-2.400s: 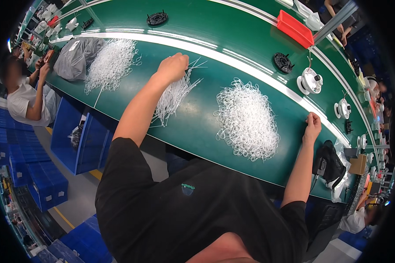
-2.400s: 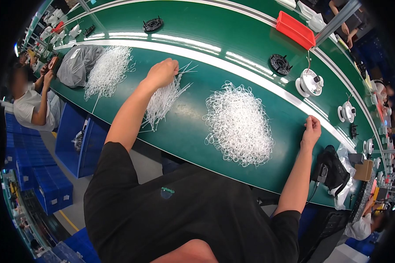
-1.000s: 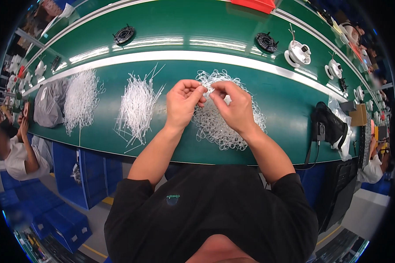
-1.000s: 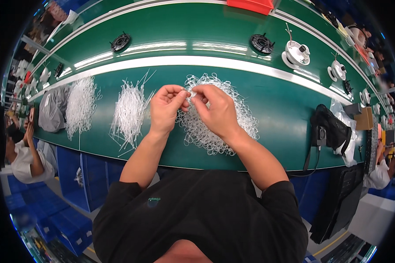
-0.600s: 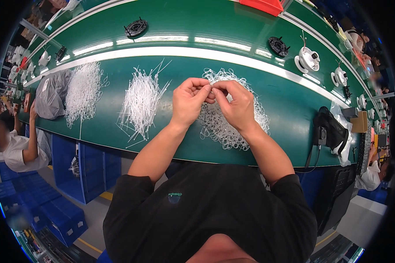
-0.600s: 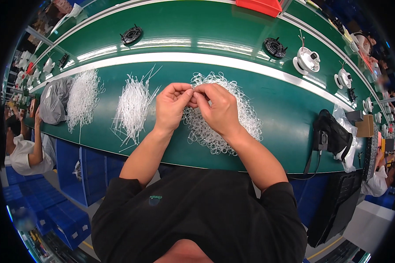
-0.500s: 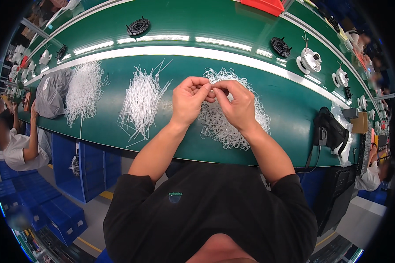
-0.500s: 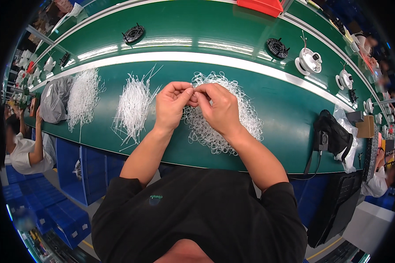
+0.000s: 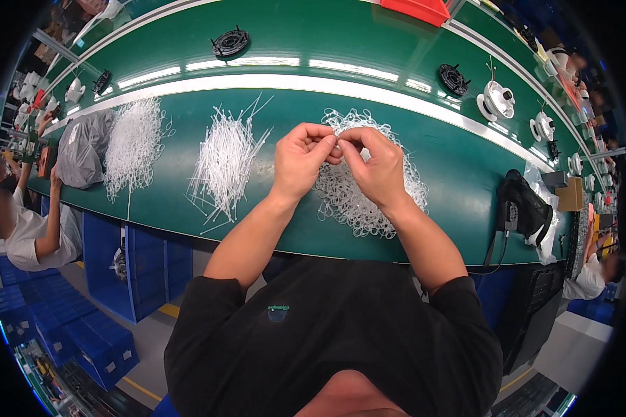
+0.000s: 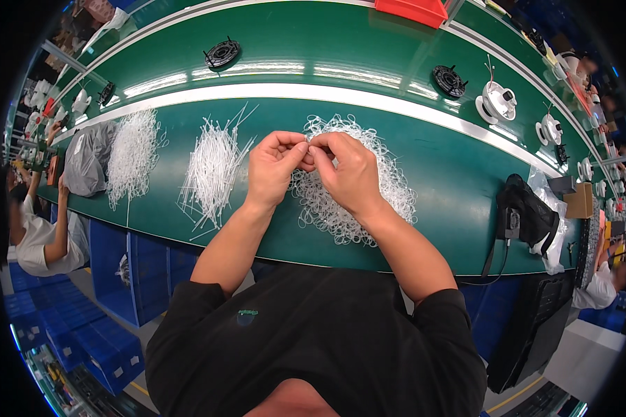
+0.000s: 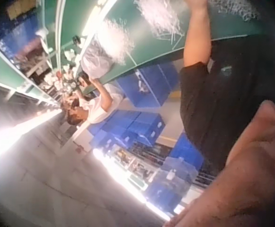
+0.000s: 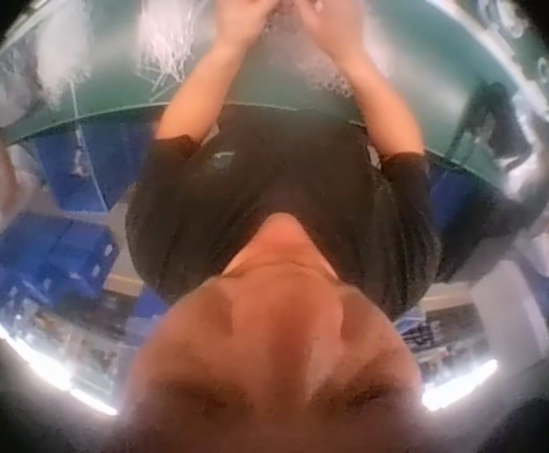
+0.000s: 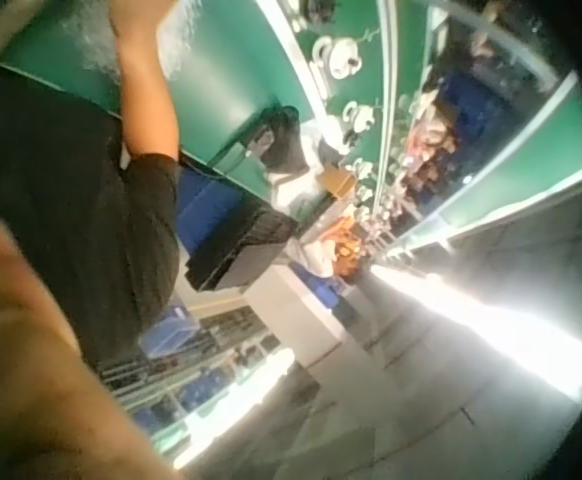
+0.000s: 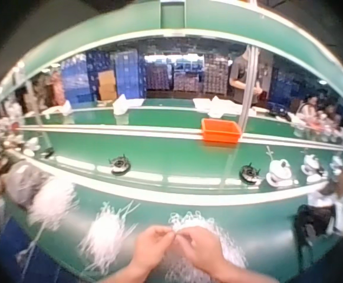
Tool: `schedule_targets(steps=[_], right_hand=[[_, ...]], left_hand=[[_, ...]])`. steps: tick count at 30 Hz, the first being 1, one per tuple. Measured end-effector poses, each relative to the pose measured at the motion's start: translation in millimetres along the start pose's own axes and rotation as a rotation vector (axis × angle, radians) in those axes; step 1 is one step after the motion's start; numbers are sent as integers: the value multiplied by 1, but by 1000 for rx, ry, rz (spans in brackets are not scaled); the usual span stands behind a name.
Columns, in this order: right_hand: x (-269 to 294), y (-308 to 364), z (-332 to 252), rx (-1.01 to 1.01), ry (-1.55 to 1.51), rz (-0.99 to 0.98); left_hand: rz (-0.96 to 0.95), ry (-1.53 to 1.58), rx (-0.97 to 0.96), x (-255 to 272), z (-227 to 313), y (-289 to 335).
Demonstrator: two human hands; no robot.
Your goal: The person assembles small white electronic devices on a green assembly line. They pick up white zip ties from a pile, thread them through the devices, and secure them by hand. The person then places the assembled units onto the moving conveyor belt.
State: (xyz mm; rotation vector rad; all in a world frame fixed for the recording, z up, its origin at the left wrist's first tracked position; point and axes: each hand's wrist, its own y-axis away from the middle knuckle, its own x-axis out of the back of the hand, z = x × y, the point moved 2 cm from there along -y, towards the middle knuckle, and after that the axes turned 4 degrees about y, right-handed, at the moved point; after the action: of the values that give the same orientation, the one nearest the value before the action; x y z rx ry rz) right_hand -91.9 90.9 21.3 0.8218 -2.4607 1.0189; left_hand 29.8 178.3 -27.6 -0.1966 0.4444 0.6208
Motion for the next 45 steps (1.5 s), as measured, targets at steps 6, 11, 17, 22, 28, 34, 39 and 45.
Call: schedule_targets(steps=[6, 11, 17, 22, 28, 34, 39, 45], right_hand=[[0, 0, 1, -16, -9, 7], [0, -1, 4, -60, -61, 12], [1, 3, 6, -115, -89, -37], [4, 1, 7, -187, -101, -67], [6, 3, 16, -210, -110, -151], [28, 3, 23, -154, 26, -168], [35, 7, 25, -135, 12, -149], [38, 9, 29, -142, 21, -147]], left_hand=[[-25, -15, -8, -1, 1, 2], [-30, -133, -11, -3, -2, 5], [-34, -97, 10, -2, -6, 3], [-83, -196, -2, -4, -7, 4], [-154, -650, -174, -6, 14, 6], [141, -1266, -256, 65, 59, -51], [295, -1571, 50, 128, 70, -87], [280, -1680, 259, 129, 64, -93]])
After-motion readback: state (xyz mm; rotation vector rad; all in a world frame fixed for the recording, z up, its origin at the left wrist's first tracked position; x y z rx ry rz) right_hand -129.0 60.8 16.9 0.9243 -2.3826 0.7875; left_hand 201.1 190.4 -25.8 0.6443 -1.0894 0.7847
